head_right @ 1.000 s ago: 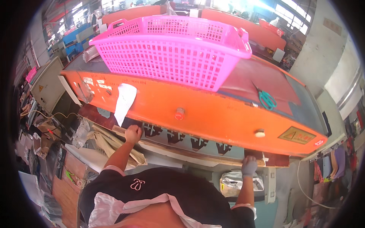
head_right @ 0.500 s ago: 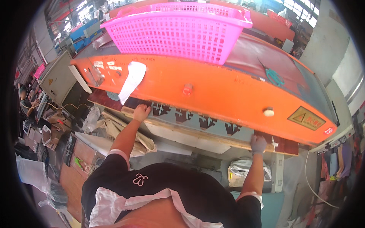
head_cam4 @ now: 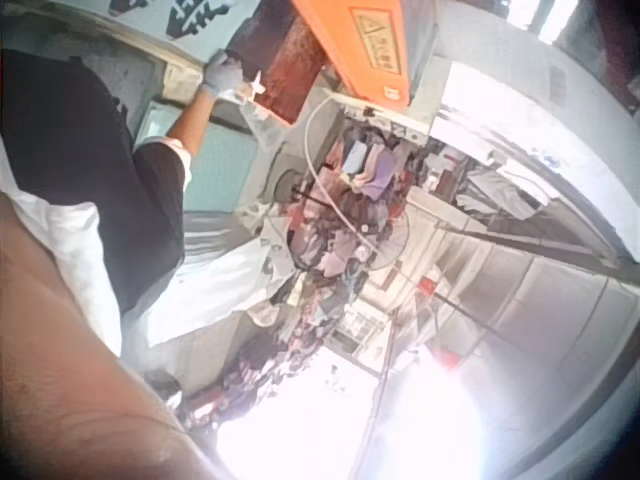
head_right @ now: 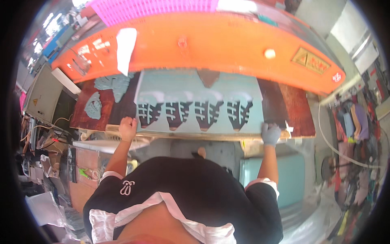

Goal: The person repeatedly rubs a light blue vinyl sheet with a cloth, then peels away cut-out character shapes from the sheet. The removed pieces are placed aside on the workbench. The person continues this cycle of rubbing and peeling across the sheet.

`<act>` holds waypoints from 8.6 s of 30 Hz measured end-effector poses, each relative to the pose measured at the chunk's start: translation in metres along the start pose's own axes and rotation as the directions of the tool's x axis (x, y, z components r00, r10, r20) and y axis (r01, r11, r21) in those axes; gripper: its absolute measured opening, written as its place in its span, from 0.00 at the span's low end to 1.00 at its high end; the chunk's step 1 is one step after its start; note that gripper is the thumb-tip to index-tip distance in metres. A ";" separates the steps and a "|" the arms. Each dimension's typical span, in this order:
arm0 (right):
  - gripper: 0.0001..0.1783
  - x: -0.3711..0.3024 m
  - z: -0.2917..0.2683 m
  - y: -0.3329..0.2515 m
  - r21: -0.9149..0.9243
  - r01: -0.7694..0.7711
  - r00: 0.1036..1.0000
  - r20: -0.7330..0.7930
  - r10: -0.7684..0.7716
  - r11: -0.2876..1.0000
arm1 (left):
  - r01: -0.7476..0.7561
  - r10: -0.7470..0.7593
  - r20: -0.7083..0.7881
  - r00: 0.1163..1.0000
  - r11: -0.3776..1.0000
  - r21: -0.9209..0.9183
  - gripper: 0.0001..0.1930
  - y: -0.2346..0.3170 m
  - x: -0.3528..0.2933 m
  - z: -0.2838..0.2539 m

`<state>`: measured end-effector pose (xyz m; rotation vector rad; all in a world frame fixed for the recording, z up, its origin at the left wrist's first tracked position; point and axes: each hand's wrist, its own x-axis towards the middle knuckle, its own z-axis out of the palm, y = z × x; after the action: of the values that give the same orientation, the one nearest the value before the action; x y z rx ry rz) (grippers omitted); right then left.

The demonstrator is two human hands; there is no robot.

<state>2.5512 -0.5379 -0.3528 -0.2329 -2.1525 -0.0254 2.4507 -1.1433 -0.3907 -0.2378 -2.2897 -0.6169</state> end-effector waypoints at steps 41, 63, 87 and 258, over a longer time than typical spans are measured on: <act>0.51 -0.009 -0.092 -0.275 0.283 -0.403 0.693 0.716 0.088 0.870 | -0.274 0.399 0.358 0.844 0.895 -0.351 0.23 0.199 -0.101 -0.030; 0.46 0.015 -0.092 -0.178 -0.054 -0.185 0.743 0.646 0.175 0.981 | -0.278 0.398 0.412 0.820 0.905 -0.321 0.21 0.188 -0.076 -0.028; 0.31 -0.076 -0.185 -0.054 0.030 -0.338 0.865 0.404 0.298 0.941 | -0.283 0.449 0.319 0.835 0.847 -0.450 0.14 0.115 -0.123 -0.137; 0.33 -0.356 -0.494 -0.384 0.920 0.240 0.389 0.202 -0.899 0.311 | 0.828 0.446 0.850 0.281 -0.560 0.020 0.38 0.110 -0.487 -0.454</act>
<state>3.0820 -1.0233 -0.3426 1.4761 -2.6055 0.6755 3.1136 -1.2676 -0.4172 -0.0809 -0.9513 -3.9930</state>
